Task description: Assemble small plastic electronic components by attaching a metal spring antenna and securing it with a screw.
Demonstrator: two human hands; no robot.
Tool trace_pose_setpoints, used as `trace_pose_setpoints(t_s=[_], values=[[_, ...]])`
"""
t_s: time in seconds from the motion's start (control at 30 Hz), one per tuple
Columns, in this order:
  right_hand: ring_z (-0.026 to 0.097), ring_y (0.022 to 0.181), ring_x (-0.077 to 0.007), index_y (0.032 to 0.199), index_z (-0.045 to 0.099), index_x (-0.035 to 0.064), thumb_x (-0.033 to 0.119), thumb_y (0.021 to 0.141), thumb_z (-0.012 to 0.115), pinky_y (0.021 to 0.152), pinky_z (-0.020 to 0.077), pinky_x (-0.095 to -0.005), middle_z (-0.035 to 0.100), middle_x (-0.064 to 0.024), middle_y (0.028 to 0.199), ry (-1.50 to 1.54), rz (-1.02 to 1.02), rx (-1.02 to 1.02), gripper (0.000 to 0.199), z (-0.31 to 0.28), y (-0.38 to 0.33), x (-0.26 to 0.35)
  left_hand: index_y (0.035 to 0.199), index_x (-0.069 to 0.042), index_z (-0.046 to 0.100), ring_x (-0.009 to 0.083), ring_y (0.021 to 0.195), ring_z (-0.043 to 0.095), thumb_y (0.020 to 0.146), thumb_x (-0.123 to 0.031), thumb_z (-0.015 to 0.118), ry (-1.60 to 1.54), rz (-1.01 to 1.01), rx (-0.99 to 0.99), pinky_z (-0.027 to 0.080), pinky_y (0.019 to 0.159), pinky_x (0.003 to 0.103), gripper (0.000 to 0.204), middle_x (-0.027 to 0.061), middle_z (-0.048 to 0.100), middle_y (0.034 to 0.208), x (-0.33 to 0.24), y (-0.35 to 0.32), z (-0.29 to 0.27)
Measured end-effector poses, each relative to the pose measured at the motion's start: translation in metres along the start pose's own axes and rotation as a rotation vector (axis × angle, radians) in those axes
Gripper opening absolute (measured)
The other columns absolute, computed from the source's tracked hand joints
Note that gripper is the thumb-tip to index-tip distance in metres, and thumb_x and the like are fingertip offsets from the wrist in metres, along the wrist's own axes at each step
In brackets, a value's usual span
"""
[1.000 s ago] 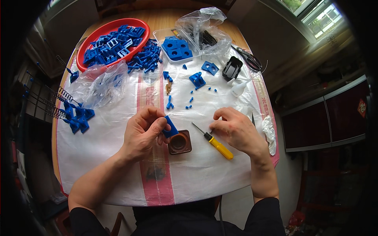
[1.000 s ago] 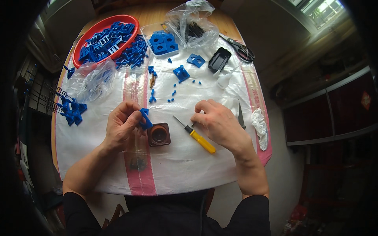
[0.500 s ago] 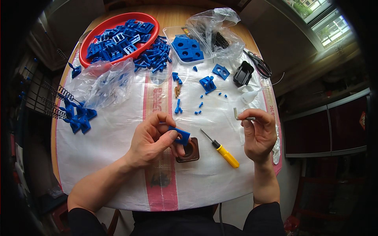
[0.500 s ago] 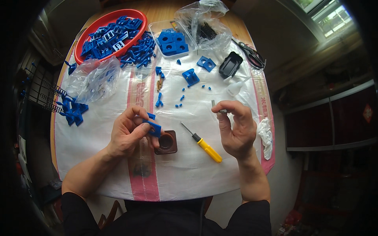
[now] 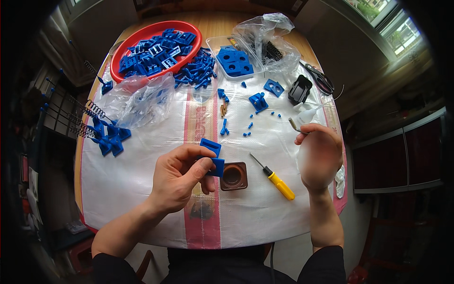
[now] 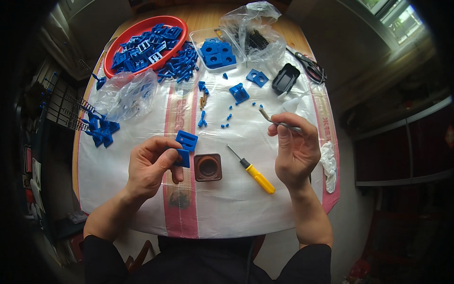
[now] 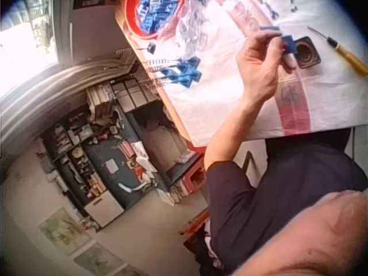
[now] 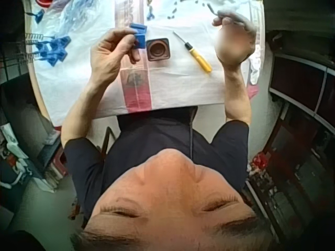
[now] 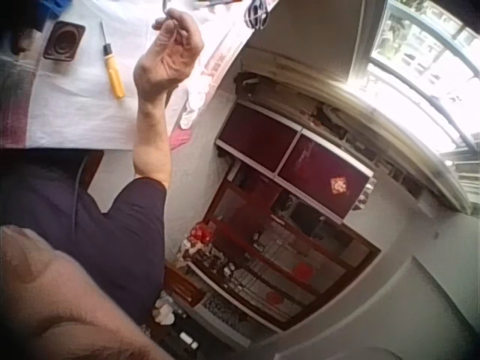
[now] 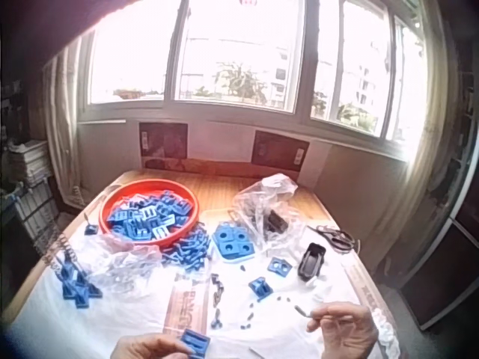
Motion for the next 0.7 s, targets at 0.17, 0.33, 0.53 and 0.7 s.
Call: trace_pose_setpoints(t_s=[0.17, 0.33, 0.53, 0.7], values=[[0.068, 0.085, -0.0162, 0.119, 0.055, -0.004, -0.004, 0.098, 0.061, 0.077, 0.0581, -0.0283, 0.068, -0.0213, 0.11, 0.042, -0.027, 0.114, 0.022, 0.012, 0.007, 0.047, 0.131, 0.002, 0.055, 0.0234, 0.076, 0.072, 0.104, -0.006, 0.053, -0.071, -0.034, 0.008, 0.061, 0.07, 0.034, 0.028, 0.0219, 0.069, 0.114, 0.015, 0.002, -0.013], [0.072, 0.09, -0.0274, 0.108, 0.067, 0.0038, -0.012, 0.077, 0.076, 0.073, 0.0613, -0.0319, 0.068, -0.0207, 0.11, -0.131, -0.219, 0.347, 0.036, 0.048, 0.006, 0.066, 0.148, 0.001, 0.042, 0.0294, 0.101, 0.073, 0.103, 0.001, 0.045, -0.155, -0.086, 0.161, 0.061, 0.085, 0.038, 0.045, 0.0275, 0.061, 0.131, 0.019, -0.003, -0.006], [0.074, 0.086, -0.0294, 0.114, 0.057, 0.002, 0.0, 0.08, 0.082, 0.067, 0.0623, -0.0355, 0.069, -0.0165, 0.105, -0.156, -0.347, 0.476, 0.042, 0.043, -0.02, 0.061, 0.155, 0.0, 0.031, 0.0331, 0.119, 0.066, 0.104, 0.002, 0.042, -0.213, -0.102, 0.253, 0.056, 0.1, 0.041, 0.052, 0.0285, 0.052, 0.143, 0.018, -0.004, -0.003], [0.074, 0.087, -0.0301, 0.116, 0.056, -0.0005, -0.002, 0.08, 0.081, 0.068, 0.0627, -0.0356, 0.07, -0.0173, 0.104, -0.128, -0.347, 0.536, 0.043, 0.047, -0.024, 0.058, 0.155, 0.002, 0.03, 0.0297, 0.12, 0.065, 0.103, 0.003, 0.045, -0.211, -0.148, 0.273, 0.055, 0.101, 0.039, 0.054, 0.0249, 0.054, 0.14, 0.022, -0.006, -0.001]])
Point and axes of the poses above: each hand's wrist, its own y-axis towards the middle knuckle, its own z-axis out of the palm, x = y × z, the point moved 2 cm from there along y, towards the middle knuckle
